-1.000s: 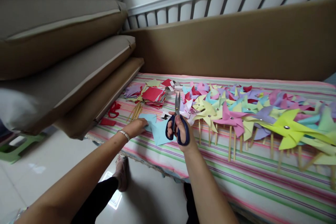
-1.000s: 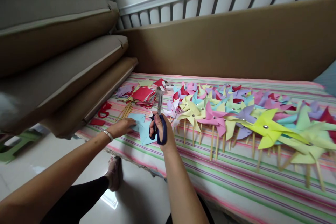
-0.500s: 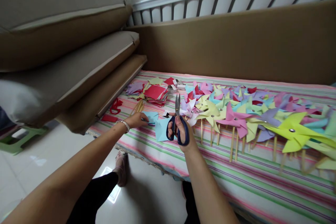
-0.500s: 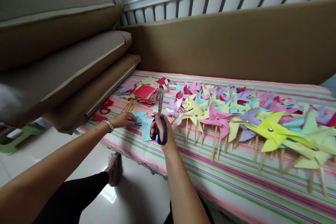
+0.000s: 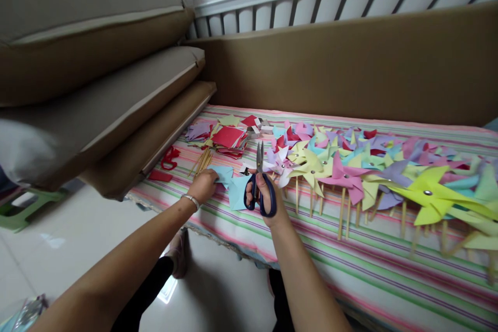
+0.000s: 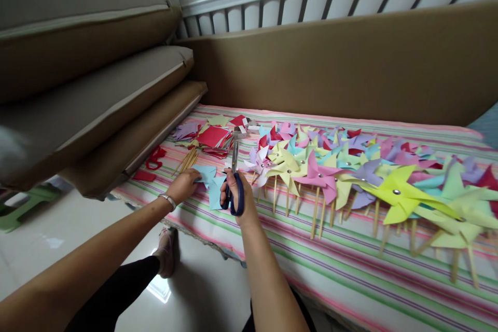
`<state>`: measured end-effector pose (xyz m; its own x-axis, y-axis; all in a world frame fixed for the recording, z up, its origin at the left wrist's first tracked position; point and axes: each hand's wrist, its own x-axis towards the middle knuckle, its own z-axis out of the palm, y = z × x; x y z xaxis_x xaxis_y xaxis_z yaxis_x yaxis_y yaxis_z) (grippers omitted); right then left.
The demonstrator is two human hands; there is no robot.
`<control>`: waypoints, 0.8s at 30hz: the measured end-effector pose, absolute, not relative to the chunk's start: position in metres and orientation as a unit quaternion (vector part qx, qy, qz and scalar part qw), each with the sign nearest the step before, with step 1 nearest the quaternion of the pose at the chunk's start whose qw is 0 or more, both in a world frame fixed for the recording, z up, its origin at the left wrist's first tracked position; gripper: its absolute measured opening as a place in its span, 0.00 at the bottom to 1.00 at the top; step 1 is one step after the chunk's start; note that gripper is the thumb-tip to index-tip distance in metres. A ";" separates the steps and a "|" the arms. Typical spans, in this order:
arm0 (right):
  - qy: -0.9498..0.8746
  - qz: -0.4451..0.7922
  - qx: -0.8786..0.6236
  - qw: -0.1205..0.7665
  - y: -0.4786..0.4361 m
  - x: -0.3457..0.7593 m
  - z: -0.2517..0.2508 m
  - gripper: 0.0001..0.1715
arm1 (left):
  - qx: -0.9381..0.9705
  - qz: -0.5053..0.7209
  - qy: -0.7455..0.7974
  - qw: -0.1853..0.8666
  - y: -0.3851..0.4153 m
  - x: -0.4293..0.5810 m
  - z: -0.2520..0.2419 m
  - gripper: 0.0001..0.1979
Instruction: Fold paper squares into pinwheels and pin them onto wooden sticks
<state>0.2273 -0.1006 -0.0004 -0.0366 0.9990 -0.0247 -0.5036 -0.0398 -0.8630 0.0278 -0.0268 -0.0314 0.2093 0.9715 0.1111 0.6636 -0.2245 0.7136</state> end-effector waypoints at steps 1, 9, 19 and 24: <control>-0.349 0.630 -0.353 0.597 -0.101 0.227 0.000 0.27 | 0.714 0.301 0.573 0.266 -0.029 0.030 -0.031 0.07; -0.349 0.627 -0.350 0.602 -0.101 0.224 -0.003 0.26 | 0.541 0.448 0.655 0.277 -0.005 0.018 0.014 0.08; -0.374 0.598 -0.403 0.583 -0.104 0.206 -0.014 0.29 | 0.281 0.502 0.542 0.612 -0.092 0.026 0.025 0.10; -0.384 0.631 -0.371 0.563 -0.111 0.202 -0.013 0.29 | 0.303 0.475 0.561 0.607 -0.115 0.037 0.013 0.14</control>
<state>0.2018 -0.1112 -0.0131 -0.0914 0.9952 -0.0363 -0.4259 -0.0720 -0.9019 0.0370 -0.1154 0.0129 -0.0799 0.9159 -0.3935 -0.2367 0.3660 0.9000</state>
